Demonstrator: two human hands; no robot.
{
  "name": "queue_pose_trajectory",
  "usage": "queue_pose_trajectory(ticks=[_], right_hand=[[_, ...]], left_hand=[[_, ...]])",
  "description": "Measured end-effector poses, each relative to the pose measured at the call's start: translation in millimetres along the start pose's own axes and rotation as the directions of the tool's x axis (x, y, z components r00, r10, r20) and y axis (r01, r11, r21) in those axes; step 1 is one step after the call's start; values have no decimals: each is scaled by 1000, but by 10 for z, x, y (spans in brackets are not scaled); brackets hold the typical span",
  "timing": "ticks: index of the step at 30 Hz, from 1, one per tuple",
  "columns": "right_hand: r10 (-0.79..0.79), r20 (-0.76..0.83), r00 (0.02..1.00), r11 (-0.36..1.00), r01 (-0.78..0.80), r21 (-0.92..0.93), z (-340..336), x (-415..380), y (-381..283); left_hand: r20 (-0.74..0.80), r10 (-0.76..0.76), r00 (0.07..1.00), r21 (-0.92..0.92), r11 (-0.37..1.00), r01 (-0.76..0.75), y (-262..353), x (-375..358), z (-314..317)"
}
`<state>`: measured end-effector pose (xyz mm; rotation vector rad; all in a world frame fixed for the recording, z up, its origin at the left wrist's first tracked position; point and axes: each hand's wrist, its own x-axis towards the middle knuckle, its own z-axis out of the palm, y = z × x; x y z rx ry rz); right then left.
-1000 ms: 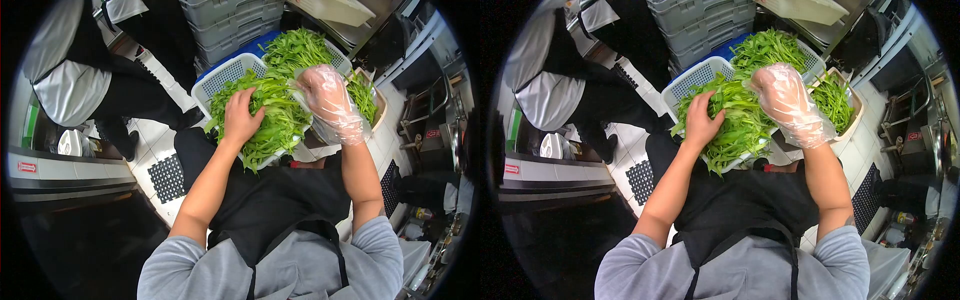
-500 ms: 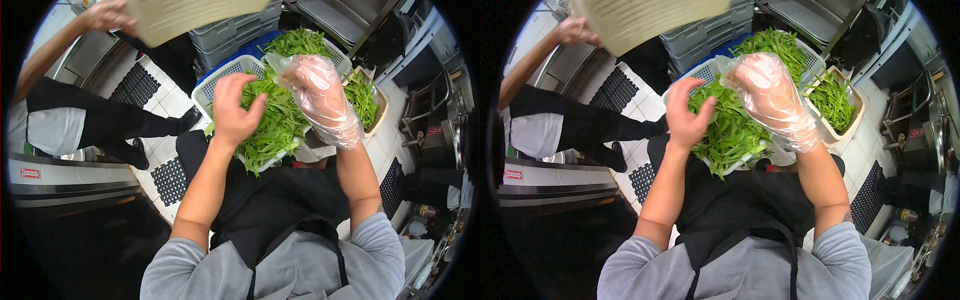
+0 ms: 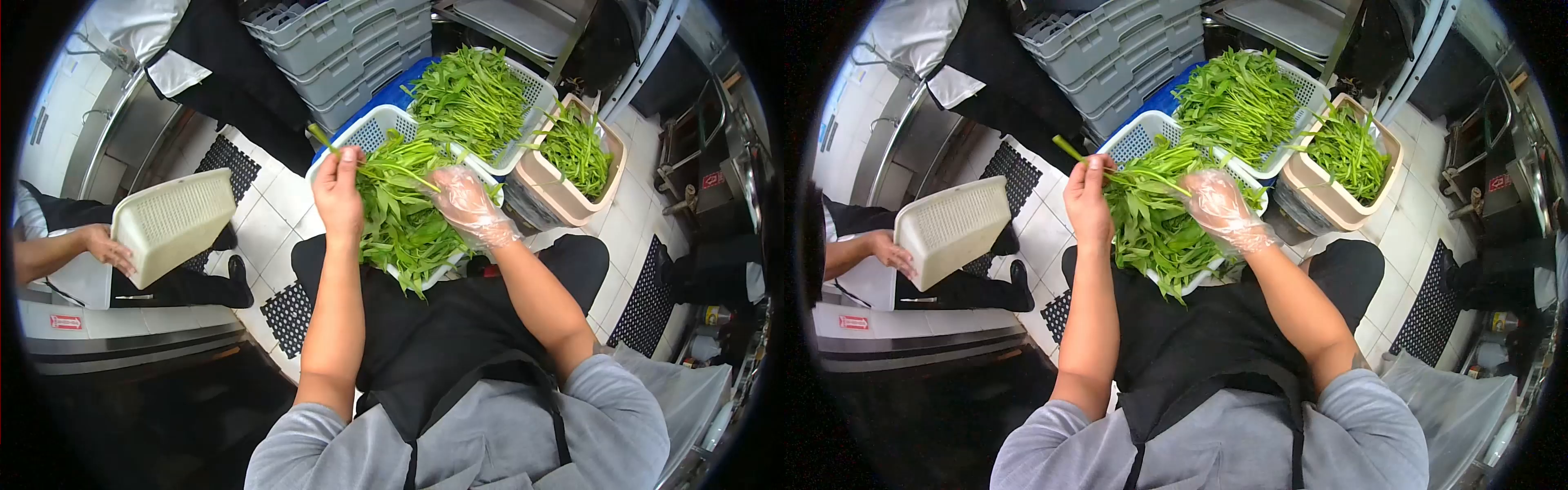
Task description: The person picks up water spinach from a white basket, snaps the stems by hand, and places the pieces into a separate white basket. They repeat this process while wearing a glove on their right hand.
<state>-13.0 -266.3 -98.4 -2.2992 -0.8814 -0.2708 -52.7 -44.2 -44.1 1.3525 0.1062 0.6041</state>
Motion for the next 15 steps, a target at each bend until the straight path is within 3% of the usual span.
queue_pose_trajectory(ticks=[3, 4, 7, 8, 11, 12, 15], right_hand=[[6, -43, 999, 998, -4, 62, 164, -129, 171], [159, 106, 982, 975, -173, 141, 5, -73, 61], [275, 39, 961, 927, -275, 256, -120, -80, -173], [192, -15, 981, 955, -183, 234, -101, -115, -176], [256, 63, 965, 924, -263, 277, -194, -106, -406], [242, 198, 950, 908, -294, 300, -240, -56, -398], [401, 243, 883, 730, -468, 498, 8, -178, -270]], left_hand=[[-29, 21, 999, -141, 990, -24, 11, 36, -121], [-36, 43, 998, -179, 983, -49, 76, 47, -106], [-29, 118, 993, -204, 971, -121, 184, 68, -49], [-12, 138, 990, -213, 967, -137, 219, 51, -15], [82, 130, 988, -231, 967, -108, 227, 19, 62], [97, 106, 990, -240, 968, -80, 241, -5, 129], [158, 88, 984, -218, 975, -53, 245, -7, 227]])
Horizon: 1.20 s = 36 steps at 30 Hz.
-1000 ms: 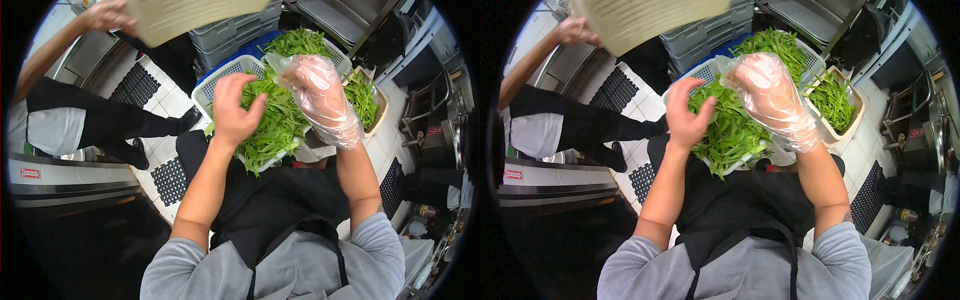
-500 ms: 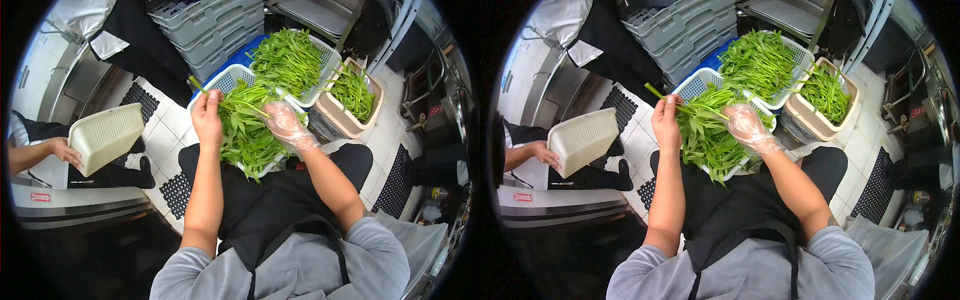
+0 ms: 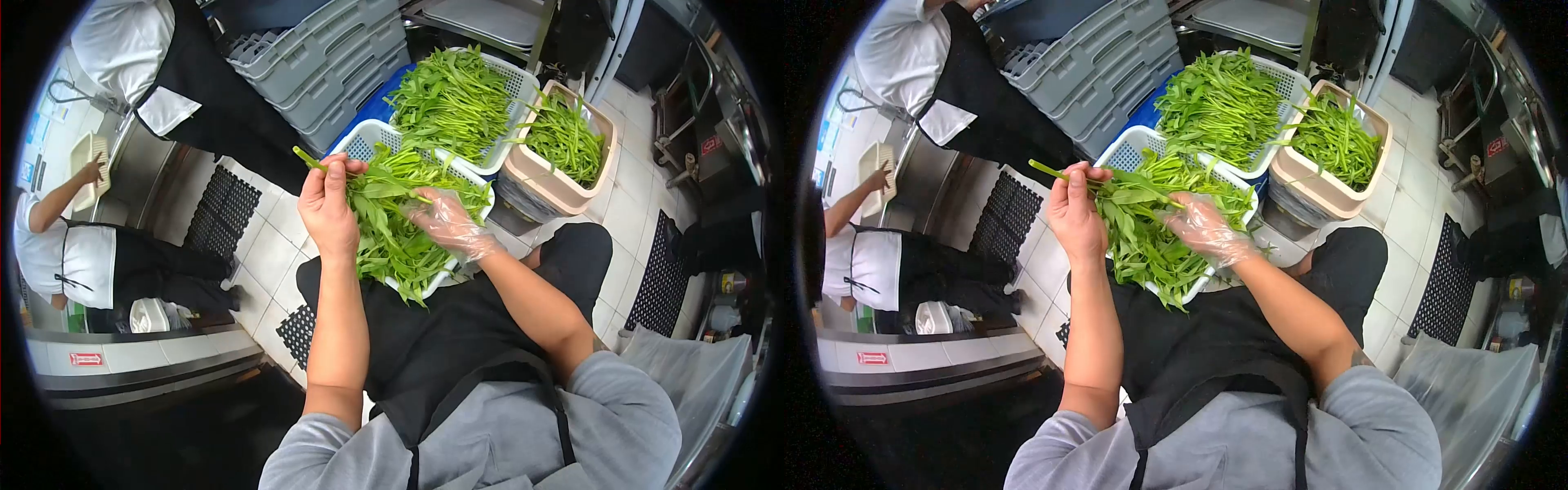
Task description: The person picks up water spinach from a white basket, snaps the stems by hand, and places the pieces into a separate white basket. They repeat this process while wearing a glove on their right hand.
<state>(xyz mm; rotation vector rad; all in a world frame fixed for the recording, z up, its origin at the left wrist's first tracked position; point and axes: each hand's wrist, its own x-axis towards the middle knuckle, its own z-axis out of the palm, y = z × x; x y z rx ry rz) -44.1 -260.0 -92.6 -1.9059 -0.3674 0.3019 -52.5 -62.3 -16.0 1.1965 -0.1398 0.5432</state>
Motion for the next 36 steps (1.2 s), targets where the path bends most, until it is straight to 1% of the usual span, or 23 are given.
queue_pose_trajectory(ticks=[1, 4, 6, 7, 8, 10, 11, 14, 15, 18, 20, 22, 23, 24, 26, 27, 29, 30, 31, 32, 33, 34, 36], right_hand=[[5, -27, 1000, 996, -3, 88, 54, 33, 95], [-108, -115, 987, 980, 126, 156, 63, 6, 107], [-218, -234, 948, 974, 227, 11, 66, 75, 356], [-276, -288, 917, 961, 268, -67, 37, 101, 404], [-255, -284, 924, 967, 250, -54, 11, 111, 456], [-210, -274, 938, 977, 211, -28, -52, 109, 440], [-153, -231, 961, 988, 156, -9, -92, 140, 429], [-42, -176, 984, 996, 55, 74, -197, 222, 352], [-6, -155, 988, 994, 23, 105, -261, 170, 197], [-66, -270, 961, 993, 90, 77, -235, 220, 278], [-320, -416, 851, 947, 275, -166, -292, 232, 213], [-556, -510, 657, 830, 398, -391, -325, 127, -95], [-690, -425, 586, 719, 492, -491, -297, 82, -330], [-656, -282, 700, 728, 490, -479, -277, 33, -486], [-707, -217, 673, 644, 486, -590, -45, 101, -455], [-632, -140, 762, 666, 442, -600, -19, 159, -303], [-448, 16, 894, 693, 358, -626, -8, 297, 9], [-520, -71, 851, 674, 358, -647, -35, 298, 54], [-585, -151, 797, 657, 356, -665, -56, 277, 107], [-641, -226, 733, 643, 352, -681, -73, 246, 169], [-662, -241, 710, 631, 354, -690, -85, 233, 260], [-645, -216, 733, 614, 329, -718, -101, 203, 296], [-608, -171, 775, 569, 276, -775, -142, 152, 362]], left_hand=[[13, 6, 1000, 17, 1000, -6, 1, 7, 26], [13, 27, 1000, 33, 999, -27, 21, 35, 60], [-18, 72, 997, 49, 996, -71, 83, 59, 84], [-69, 100, 993, 86, 992, -94, 136, 90, 72], [-128, 104, 986, 108, 990, -91, 188, 118, 43], [-158, 96, 983, -40, 994, -104, 245, 161, -20], [-146, 73, 987, -91, 992, -87, 259, 165, -73], [-244, 80, 966, -147, 982, -118, 272, 174, -147], [-303, 95, 948, -116, 984, -135, 327, 177, -124], [-222, 84, 971, -182, 975, -126, 282, 195, -167], [-239, 58, 969, -200, 974, -108, 191, 203, -154], [-233, 63, 971, -183, 977, -107, 112, 188, -155], [-236, 37, 971, -204, 975, -86, 85, 164, -118], [-229, 34, 973, -221, 972, -85, 66, 137, -61], [-210, 30, 977, -257, 963, -85, 54, 95, 71], [-196, 53, 979, -260, 960, -104, 68, 80, 114], [-255, 107, 961, -129, 981, -144, 61, 85, 27], [-285, 141, 948, -58, 985, -164, 59, 104, -53], [-406, 115, 907, -30, 990, -139, 66, 114, -149], [-541, 56, 839, -83, 989, -120, 62, 119, -243], [-589, 24, 807, -104, 989, -105, 40, 109, -344], [-631, -10, 775, -129, 987, -92, 14, 115, -432], [-606, 93, 790, -68, 984, -167, -14, 130, -585]])
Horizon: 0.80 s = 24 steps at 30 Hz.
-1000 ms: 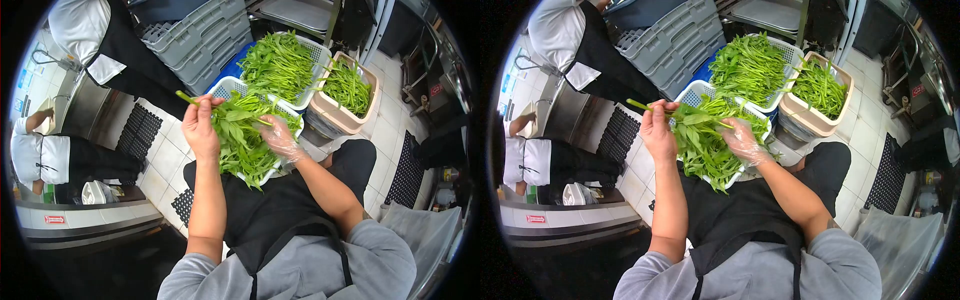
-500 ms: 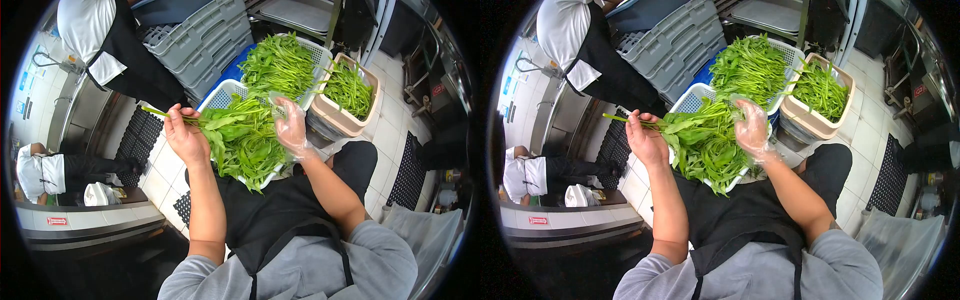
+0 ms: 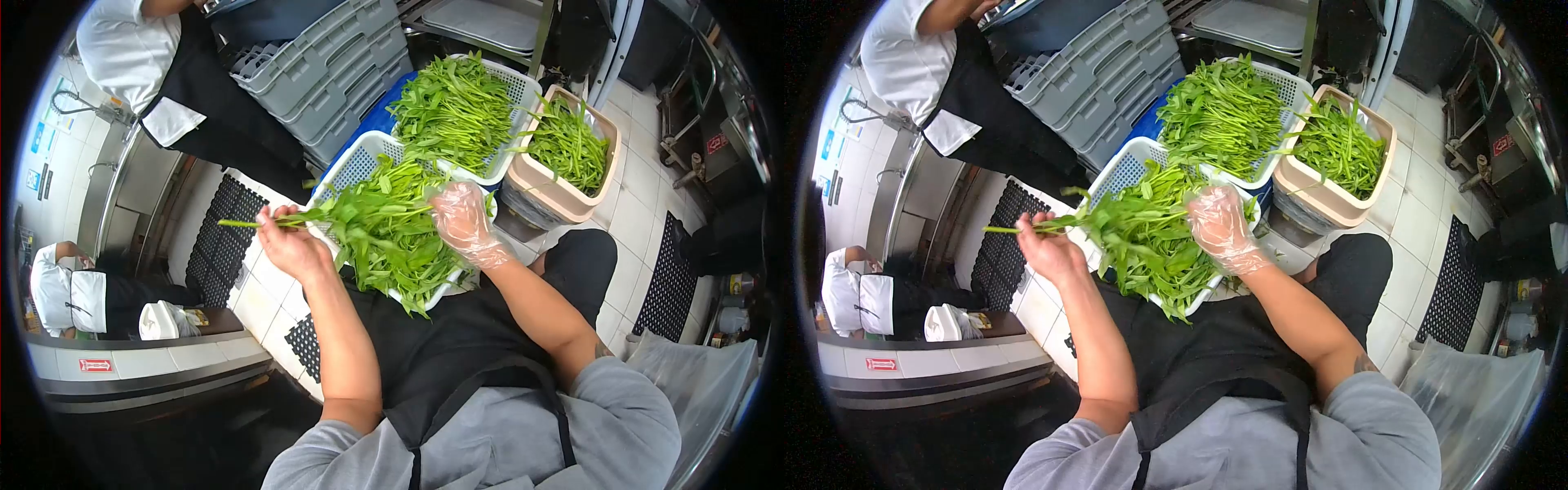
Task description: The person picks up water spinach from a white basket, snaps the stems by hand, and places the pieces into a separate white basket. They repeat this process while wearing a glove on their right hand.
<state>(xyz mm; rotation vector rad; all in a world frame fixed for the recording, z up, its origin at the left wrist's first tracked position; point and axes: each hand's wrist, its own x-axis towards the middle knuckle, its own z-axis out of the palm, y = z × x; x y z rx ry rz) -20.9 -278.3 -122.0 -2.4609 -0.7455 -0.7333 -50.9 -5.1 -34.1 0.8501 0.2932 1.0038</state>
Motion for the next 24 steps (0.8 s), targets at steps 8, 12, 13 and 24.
queue_pose_trajectory(ticks=[8, 12, 13, 24], right_hand=[[-76, 321, 944, 979, 9, 205, -313, 64, -13], [-27, 269, 963, 942, -66, 330, -665, 256, 122], [16, 121, 993, 939, -56, 338, -756, 321, 125], [-209, 97, 973, 963, 188, 193, -1260, 472, 152]], left_hand=[[491, 122, 862, -101, 991, -83, 563, 92, 561], [660, -138, 739, 182, 983, 22, 590, -36, 943], [686, -305, 661, 409, 913, -2, 595, -103, 1026], [728, -612, 309, 643, 452, -618, 108, -963, 993]])
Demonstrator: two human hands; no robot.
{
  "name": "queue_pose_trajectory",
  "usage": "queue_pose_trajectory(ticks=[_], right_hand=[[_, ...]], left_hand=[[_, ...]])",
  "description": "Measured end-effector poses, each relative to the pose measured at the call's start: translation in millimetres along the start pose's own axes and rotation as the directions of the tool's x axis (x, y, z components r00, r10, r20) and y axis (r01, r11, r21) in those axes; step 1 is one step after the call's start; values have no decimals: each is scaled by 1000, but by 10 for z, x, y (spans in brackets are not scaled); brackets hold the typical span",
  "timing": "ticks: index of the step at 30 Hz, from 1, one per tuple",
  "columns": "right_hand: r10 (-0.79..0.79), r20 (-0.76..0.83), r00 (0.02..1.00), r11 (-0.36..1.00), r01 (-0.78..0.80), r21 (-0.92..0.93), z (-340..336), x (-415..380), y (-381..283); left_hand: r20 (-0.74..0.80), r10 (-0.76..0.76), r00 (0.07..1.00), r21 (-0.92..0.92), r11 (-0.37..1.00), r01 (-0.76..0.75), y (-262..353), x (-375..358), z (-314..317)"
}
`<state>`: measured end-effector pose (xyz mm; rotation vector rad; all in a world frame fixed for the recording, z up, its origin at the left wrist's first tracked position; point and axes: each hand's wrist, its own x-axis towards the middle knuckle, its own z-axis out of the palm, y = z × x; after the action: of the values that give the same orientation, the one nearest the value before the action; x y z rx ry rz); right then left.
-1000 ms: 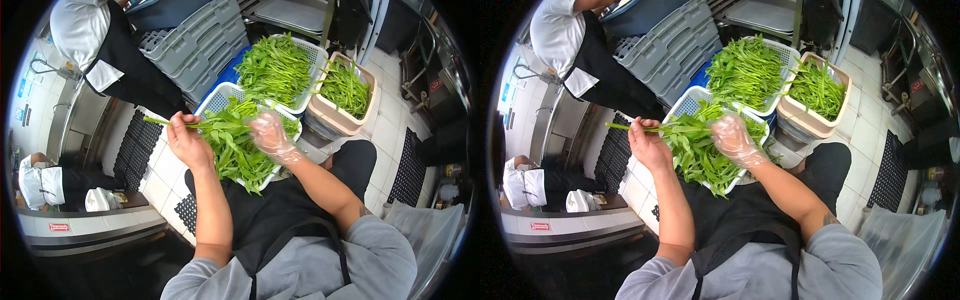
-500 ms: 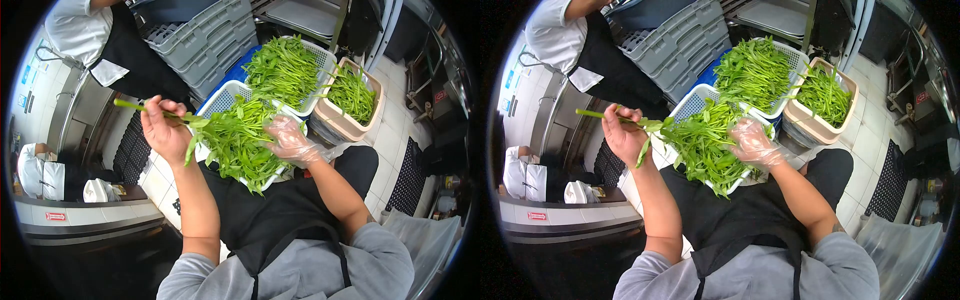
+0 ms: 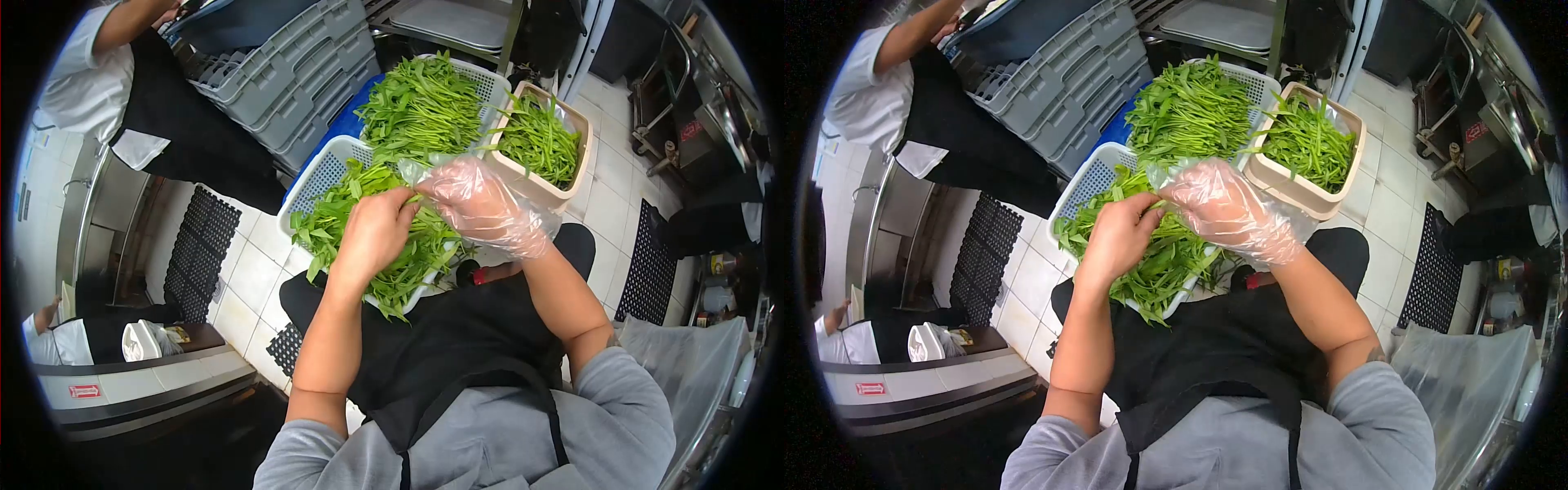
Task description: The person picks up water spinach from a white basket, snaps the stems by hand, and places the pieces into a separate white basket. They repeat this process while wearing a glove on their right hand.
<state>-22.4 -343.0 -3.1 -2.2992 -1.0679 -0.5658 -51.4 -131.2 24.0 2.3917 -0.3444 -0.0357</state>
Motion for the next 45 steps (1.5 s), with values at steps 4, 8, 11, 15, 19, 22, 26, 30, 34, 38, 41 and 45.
queue_pose_trajectory(ticks=[4, 8, 11, 15, 19, 22, 26, 30, 34, 38, 41, 45], right_hand=[[-60, 88, 994, 997, 64, -35, 79, -158, 25], [-57, 112, 992, 984, 75, -160, 66, -305, -160], [113, 179, 977, 957, -58, -284, 157, -515, 36], [254, -60, 965, 953, -260, -157, -333, -472, 481], [533, -316, 785, 806, -585, -93, -711, -782, 1358], [408, -274, 871, 614, -483, -624, -795, -783, 1453], [436, -199, 877, 848, -475, -235, -262, -513, 903], [214, 117, 970, 973, -222, 61, 646, -194, 106], [160, 174, 972, 978, -132, -162, 1338, 62, -37], [-1, 60, 998, 979, 13, -201, 1238, 282, 41], [-30, 3, 1000, 967, 29, -251, 840, 546, -22], [-146, -190, 971, 988, 136, -68, 367, 795, -67]], left_hand=[[88, 13, 996, 33, 999, -16, -25, -99, 55], [115, 66, 991, 153, 985, -83, -15, -260, 185], [103, 10, 995, 281, 959, -39, 73, -441, 212], [-94, 8, 996, 223, 975, 14, -5, -624, -64], [-261, -178, 949, 133, 967, 218, -310, -736, -396], [-349, -173, 921, 109, 969, 223, -409, -727, -477], [-368, -174, 913, 109, 968, 228, -477, -674, -437], [-330, 72, 941, 244, 970, 11, -760, -480, -5], [-168, -37, 985, 362, 927, 97, -894, -538, 393], [-87, -225, 970, 343, 908, 241, -1011, -738, 558], [-136, -170, 976, 337, 918, 207, -1173, -824, 671], [-82, -256, 963, 334, 903, 269, -1048, -826, 604]])
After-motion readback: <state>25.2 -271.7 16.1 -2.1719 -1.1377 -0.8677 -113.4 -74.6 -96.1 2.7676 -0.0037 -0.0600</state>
